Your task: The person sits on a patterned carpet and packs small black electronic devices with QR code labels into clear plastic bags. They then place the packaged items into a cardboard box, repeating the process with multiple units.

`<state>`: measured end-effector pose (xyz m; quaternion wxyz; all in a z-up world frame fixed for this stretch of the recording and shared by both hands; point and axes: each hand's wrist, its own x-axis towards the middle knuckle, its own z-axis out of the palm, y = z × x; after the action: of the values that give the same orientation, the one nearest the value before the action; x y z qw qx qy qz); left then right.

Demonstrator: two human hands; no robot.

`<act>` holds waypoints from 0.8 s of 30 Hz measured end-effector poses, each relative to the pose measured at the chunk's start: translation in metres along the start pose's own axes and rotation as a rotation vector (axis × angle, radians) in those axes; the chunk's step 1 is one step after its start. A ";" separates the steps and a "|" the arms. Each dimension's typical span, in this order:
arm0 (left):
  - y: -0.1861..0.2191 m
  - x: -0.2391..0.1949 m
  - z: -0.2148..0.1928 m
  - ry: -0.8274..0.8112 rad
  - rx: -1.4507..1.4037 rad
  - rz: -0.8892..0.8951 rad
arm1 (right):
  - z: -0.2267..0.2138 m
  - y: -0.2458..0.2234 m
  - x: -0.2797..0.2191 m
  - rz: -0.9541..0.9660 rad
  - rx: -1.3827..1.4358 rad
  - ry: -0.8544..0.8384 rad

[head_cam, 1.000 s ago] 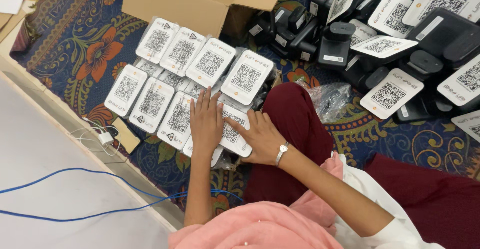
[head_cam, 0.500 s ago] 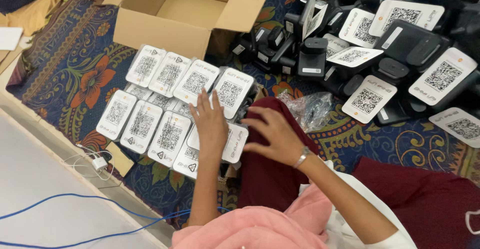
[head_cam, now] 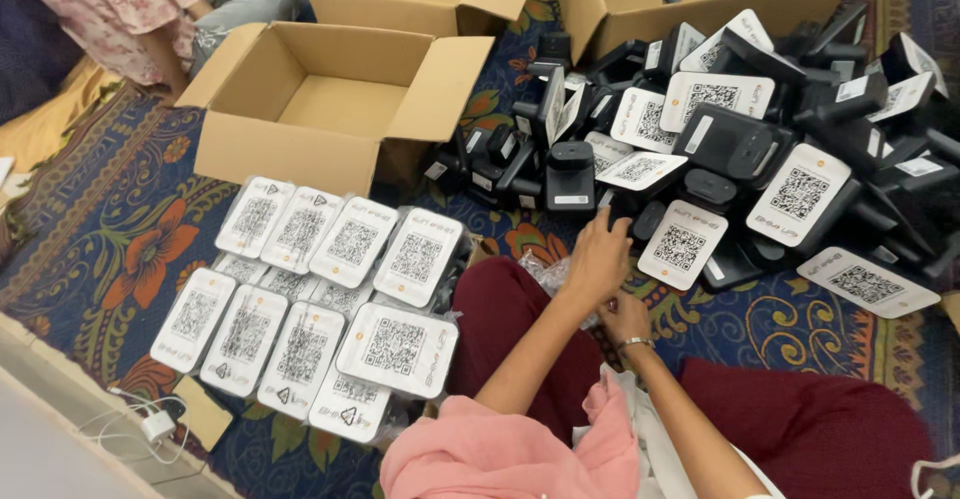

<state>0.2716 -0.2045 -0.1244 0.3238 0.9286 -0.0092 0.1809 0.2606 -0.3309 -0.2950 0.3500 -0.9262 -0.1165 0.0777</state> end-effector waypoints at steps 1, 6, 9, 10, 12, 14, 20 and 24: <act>-0.010 0.002 0.006 -0.037 0.014 -0.023 | -0.018 -0.006 -0.005 -0.021 0.083 0.026; -0.052 0.000 0.025 -0.064 0.041 -0.345 | -0.120 -0.047 -0.020 -0.106 0.287 0.263; -0.071 -0.004 0.055 -0.147 -0.067 -0.479 | -0.161 -0.054 -0.028 -0.128 0.748 0.276; -0.079 -0.006 0.067 -0.179 -0.110 -0.499 | -0.169 -0.053 -0.031 -0.148 0.901 0.269; -0.095 -0.011 0.087 -0.347 -0.178 -0.509 | -0.178 -0.047 -0.036 -0.138 1.154 0.302; -0.103 -0.015 0.102 -0.510 -0.259 -0.556 | -0.181 -0.040 -0.040 -0.130 1.316 0.287; -0.095 -0.015 0.108 -0.431 -0.581 -0.373 | -0.174 -0.020 -0.049 -0.046 1.271 0.080; -0.080 -0.011 0.079 0.003 -0.430 -0.291 | -0.167 -0.013 -0.049 0.083 1.200 0.068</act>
<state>0.2980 -0.1903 -0.2333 0.5362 0.8298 0.0869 0.1276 0.2489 -0.4402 -0.1594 0.8117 -0.5728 -0.0046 0.1140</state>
